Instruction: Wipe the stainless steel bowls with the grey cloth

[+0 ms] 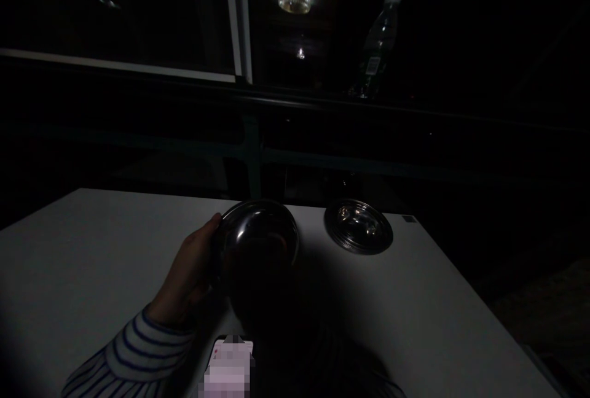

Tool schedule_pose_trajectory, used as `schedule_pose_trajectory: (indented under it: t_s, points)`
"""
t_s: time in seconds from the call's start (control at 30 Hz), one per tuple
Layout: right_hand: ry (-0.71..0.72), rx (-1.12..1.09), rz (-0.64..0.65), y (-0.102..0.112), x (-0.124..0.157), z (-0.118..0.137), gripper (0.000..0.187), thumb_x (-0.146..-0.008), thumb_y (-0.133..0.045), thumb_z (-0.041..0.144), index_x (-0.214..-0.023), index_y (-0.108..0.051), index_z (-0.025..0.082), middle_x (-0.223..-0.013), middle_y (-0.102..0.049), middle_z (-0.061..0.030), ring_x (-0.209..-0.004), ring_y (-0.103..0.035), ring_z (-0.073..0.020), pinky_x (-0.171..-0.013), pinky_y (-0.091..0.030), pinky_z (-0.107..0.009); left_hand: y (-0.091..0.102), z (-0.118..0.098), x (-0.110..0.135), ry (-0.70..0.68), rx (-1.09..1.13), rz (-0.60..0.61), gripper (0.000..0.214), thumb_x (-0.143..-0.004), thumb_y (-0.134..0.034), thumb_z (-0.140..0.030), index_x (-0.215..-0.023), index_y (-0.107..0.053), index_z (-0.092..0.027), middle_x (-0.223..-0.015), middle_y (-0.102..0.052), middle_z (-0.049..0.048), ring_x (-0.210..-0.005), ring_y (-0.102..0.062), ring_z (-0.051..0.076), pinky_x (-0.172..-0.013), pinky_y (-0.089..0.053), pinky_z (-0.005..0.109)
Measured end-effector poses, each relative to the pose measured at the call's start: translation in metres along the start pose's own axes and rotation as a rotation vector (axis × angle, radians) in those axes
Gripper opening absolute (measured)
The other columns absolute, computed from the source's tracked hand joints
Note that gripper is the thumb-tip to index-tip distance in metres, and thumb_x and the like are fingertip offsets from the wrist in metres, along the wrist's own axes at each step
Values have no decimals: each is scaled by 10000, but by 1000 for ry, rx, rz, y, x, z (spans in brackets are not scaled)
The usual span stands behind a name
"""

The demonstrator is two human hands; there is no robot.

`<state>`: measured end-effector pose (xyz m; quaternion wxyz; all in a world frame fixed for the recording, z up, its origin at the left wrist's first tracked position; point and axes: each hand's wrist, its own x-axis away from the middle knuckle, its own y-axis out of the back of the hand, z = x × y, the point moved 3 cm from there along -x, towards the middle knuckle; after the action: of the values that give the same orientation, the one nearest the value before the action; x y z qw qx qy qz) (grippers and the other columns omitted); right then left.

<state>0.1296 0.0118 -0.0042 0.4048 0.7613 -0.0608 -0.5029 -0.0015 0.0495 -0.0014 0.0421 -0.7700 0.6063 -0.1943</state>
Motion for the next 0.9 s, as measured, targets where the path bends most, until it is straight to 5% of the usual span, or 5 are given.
schedule_pose_trajectory:
  t_s: [0.2, 0.47, 0.77, 0.9]
  points:
    - [-55, 6, -11, -1, -2, -6, 315, -875, -442, 234, -1165, -551, 171, -1048, -631, -104, -937, -598, -212, -751, -523, -334, -2, 2, 2, -12, -40, 21, 331, -686, -611, -470, -623, -614, -144, -506, -575, -10, -460, -503, 121, -471, -359, 236]
    - [-12, 30, -12, -8, 1, 11, 275, -867, -477, 201, -1121, -576, 232, -1037, -651, -69, -965, -598, -226, -818, -507, -425, 2, 5, -1, -24, 74, -44, 334, -685, -611, -491, -660, -597, -158, -521, -558, -35, -491, -496, 111, -515, -384, 235]
    - [37, -27, 16, 3, -8, 9, 299, -875, -454, 168, -1155, -544, 222, -1041, -638, -50, -958, -588, -156, -824, -505, -287, 5, 4, -3, -93, 138, -136, 386, -665, -607, -517, -750, -621, -141, -622, -610, 1, -559, -544, 138, -534, -411, 255]
    - [18, -49, 12, 5, -9, 7, 282, -879, -484, 230, -1153, -543, 198, -1109, -597, -86, -997, -566, -179, -875, -475, -325, 2, 5, 0, -80, 100, -121, 400, -646, -614, -539, -694, -605, -141, -547, -558, -18, -482, -484, 119, -473, -367, 251]
